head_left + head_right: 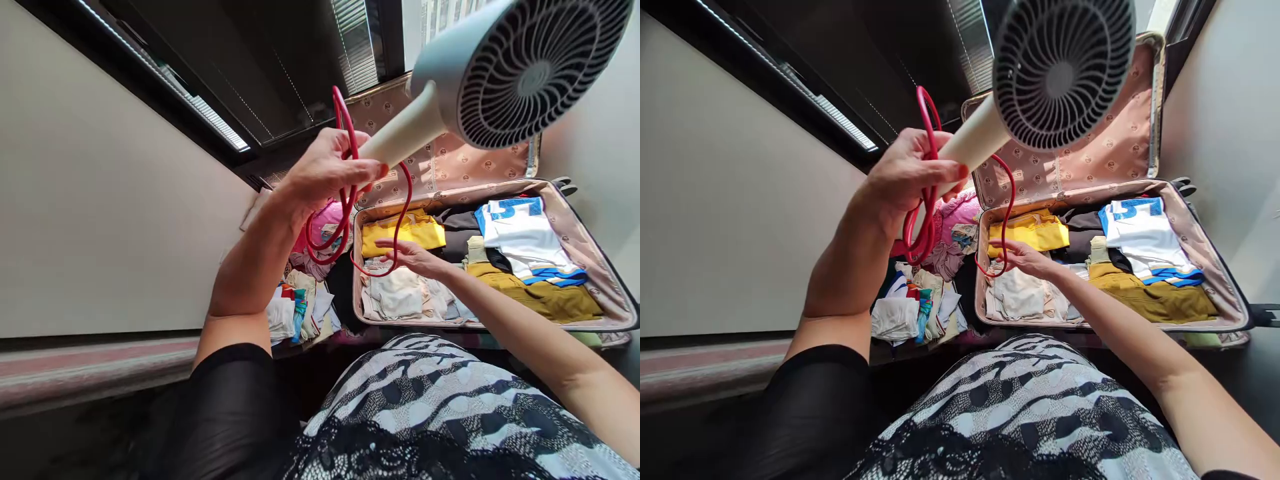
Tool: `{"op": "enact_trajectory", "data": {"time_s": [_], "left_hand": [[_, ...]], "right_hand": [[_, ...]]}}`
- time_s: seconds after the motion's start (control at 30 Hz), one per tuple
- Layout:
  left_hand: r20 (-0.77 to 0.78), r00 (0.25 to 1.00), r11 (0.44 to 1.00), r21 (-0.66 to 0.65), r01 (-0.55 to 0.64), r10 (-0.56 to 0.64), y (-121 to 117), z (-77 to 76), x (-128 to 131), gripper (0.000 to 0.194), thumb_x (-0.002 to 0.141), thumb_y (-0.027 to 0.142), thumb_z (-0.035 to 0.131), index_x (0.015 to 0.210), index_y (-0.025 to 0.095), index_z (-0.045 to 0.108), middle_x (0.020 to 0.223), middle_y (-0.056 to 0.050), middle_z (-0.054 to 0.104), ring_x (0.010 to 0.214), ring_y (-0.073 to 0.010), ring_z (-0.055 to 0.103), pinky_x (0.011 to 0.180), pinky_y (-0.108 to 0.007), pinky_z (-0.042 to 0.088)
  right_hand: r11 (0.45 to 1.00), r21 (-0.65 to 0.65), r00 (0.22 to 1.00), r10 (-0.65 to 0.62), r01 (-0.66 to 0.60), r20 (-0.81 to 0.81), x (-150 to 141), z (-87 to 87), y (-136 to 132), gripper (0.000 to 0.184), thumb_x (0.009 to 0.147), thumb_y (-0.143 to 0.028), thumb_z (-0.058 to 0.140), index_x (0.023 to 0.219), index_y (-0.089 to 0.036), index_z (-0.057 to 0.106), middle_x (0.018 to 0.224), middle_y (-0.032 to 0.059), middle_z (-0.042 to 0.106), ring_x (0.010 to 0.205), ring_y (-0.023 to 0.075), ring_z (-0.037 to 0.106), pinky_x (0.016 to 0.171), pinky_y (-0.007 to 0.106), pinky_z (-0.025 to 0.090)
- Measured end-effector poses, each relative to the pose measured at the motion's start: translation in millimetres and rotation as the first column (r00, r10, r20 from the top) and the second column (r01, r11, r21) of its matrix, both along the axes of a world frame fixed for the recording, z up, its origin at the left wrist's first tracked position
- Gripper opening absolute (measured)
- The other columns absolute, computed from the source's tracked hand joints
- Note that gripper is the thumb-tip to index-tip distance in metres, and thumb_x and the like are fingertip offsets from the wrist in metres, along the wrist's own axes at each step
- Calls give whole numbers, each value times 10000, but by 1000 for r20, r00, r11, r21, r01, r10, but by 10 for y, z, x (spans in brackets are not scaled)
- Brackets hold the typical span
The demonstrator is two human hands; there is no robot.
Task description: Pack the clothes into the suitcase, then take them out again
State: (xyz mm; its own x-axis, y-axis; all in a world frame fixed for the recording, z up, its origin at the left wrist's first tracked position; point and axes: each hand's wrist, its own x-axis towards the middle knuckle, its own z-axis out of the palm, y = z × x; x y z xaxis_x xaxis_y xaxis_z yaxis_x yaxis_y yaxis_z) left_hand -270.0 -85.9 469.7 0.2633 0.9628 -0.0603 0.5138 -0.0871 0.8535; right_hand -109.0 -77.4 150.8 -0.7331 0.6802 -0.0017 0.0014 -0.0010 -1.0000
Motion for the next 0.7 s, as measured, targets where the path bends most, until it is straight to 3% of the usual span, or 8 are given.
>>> {"op": "enact_trajectory", "data": {"time_s": [0.13, 0.2, 0.23, 0.33, 0.47, 0.53, 0.6, 0.7], "left_hand": [[-55, 993, 994, -7, -106, 105, 315, -317, 231, 152, 1001, 234, 686, 961, 93, 728, 767, 56, 624, 806, -209, 837, 630, -233, 596], [-75, 983, 984, 71, -163, 168, 556, -471, 192, 198, 1002, 320, 690, 1016, 126, 730, 881, 37, 660, 866, -214, 839, 667, -276, 627], [-110, 976, 977, 122, -174, 187, 670, -533, 138, 203, 990, 336, 706, 1036, 140, 726, 927, 27, 669, 911, -223, 837, 693, -287, 637], [-328, 921, 950, 292, -111, 209, 863, -651, -99, 268, 921, 331, 784, 1118, 164, 713, 1050, -4, 685, 1114, -292, 800, 841, -349, 664], [-653, 706, 906, 421, 37, 275, 714, -722, -399, 431, 822, 289, 853, 1205, 179, 691, 1175, -76, 717, 1343, -404, 685, 1117, -503, 571], [-759, 593, 909, 404, 105, 269, 584, -735, -531, 381, 815, 264, 849, 1156, 183, 700, 1168, -116, 738, 1343, -421, 683, 1179, -541, 505], [-823, 527, 927, 341, 155, 215, 491, -720, -693, 291, 807, 254, 850, 1057, 196, 714, 1104, -129, 760, 1286, -419, 713, 1175, -532, 490], [-843, 531, 974, 180, 136, 82, 399, -646, -1008, 229, 732, 265, 894, 880, 232, 722, 922, -91, 767, 1161, -392, 759, 1055, -431, 546]], "right_hand": [[949, 163, 962, 272, -270, 11, -156, -47, -414, 428, 890, -491, 814, 1242, -248, 815, 1463, 124, 707, 1403, 301, 631, 1252, 512, 470], [916, 182, 932, 363, -359, 7, -217, -50, -597, 396, 953, -591, 739, 1065, -220, 820, 1366, 136, 747, 1352, 302, 660, 1238, 510, 474], [929, 161, 941, 338, -333, -4, -196, -41, -668, 487, 999, -672, 655, 1003, -208, 804, 1284, 140, 767, 1265, 291, 696, 1193, 502, 511], [994, 75, 995, 83, -79, -53, 131, 56, -751, 744, 1027, -875, 445, 917, -196, 731, 1019, 121, 769, 960, 235, 726, 987, 437, 611], [960, 169, 975, -222, 223, -28, 806, 400, -553, 728, 1010, -910, 459, 831, -219, 599, 771, 48, 653, 706, 163, 604, 706, 311, 557], [902, 296, 944, -330, 314, 5, 996, 645, -370, 702, 1041, -884, 429, 832, -227, 562, 697, 9, 567, 630, 137, 513, 606, 277, 459], [802, 455, 897, -442, 388, 15, 1044, 900, -140, 681, 1067, -854, 409, 859, -226, 569, 674, -8, 523, 611, 130, 476, 584, 270, 387], [613, 670, 823, -569, 419, 6, 928, 1224, 286, 647, 1079, -808, 455, 866, -215, 601, 678, -7, 525, 643, 130, 481, 621, 271, 353]]}}
